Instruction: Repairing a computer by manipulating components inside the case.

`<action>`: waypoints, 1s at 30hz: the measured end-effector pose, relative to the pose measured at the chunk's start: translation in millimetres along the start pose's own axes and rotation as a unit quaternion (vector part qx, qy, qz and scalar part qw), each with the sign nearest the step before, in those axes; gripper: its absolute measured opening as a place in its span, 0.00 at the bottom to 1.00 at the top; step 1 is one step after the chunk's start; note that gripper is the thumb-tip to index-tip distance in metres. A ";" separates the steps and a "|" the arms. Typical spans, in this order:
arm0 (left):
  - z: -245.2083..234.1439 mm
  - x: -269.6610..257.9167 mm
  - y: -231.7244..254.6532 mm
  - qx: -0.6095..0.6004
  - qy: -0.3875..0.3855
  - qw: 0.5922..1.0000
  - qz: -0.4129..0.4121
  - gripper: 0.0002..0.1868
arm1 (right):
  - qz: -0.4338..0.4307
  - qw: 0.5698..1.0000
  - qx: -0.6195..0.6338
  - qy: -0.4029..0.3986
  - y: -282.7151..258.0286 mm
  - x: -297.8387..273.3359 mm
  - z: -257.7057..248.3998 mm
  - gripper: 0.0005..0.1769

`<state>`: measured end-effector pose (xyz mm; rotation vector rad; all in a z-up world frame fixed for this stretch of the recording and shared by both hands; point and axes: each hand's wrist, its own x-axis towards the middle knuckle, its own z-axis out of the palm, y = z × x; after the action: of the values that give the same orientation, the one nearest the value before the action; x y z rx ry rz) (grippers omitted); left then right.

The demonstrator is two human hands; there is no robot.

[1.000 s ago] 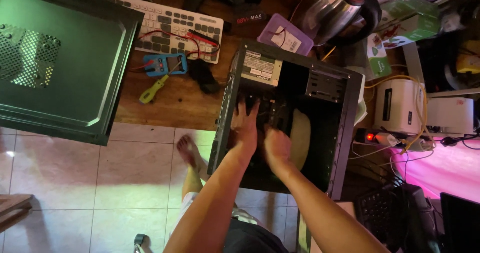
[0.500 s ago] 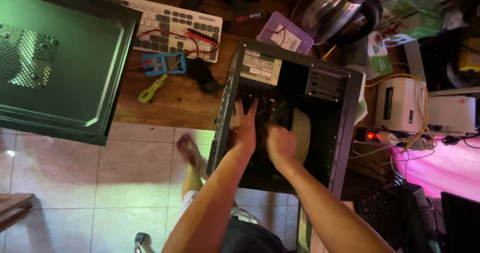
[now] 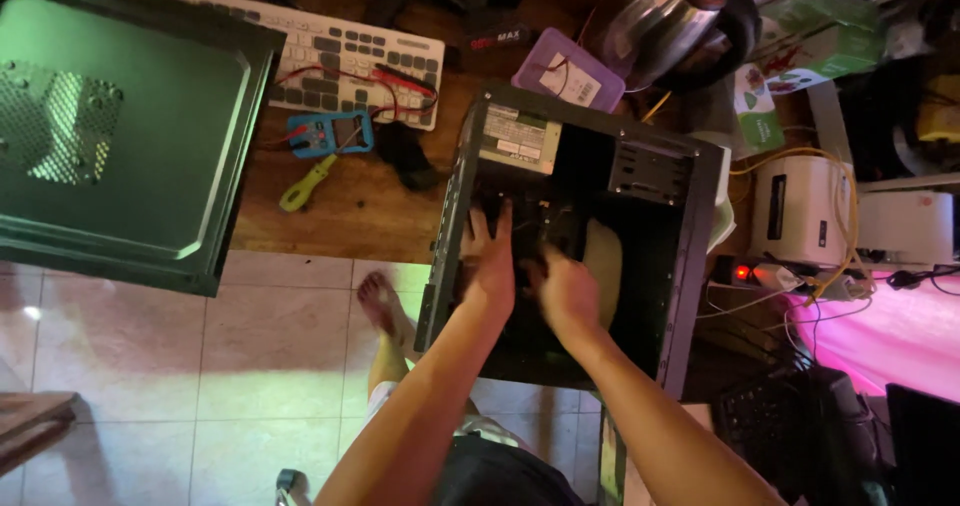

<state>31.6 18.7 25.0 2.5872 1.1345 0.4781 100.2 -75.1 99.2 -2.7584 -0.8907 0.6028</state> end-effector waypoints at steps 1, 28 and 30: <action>-44.7 4.6 6.7 -0.066 -0.066 0.996 0.011 0.37 | 0.011 0.999 0.030 0.024 -3.3 -6.1 -10.3 0.15; -141.2 -10.0 123.2 -0.059 -0.222 0.905 0.359 0.30 | 0.333 0.880 -0.025 0.338 155.4 -343.7 50.4 0.21; -138.6 -1.9 113.1 -0.046 -0.215 0.912 0.345 0.30 | 0.380 0.866 -0.040 0.321 172.3 -355.2 57.4 0.29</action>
<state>48.6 -40.6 192.9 2.7501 0.0332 0.0669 -97.2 -421.5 112.1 -2.9853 0.3453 -0.3021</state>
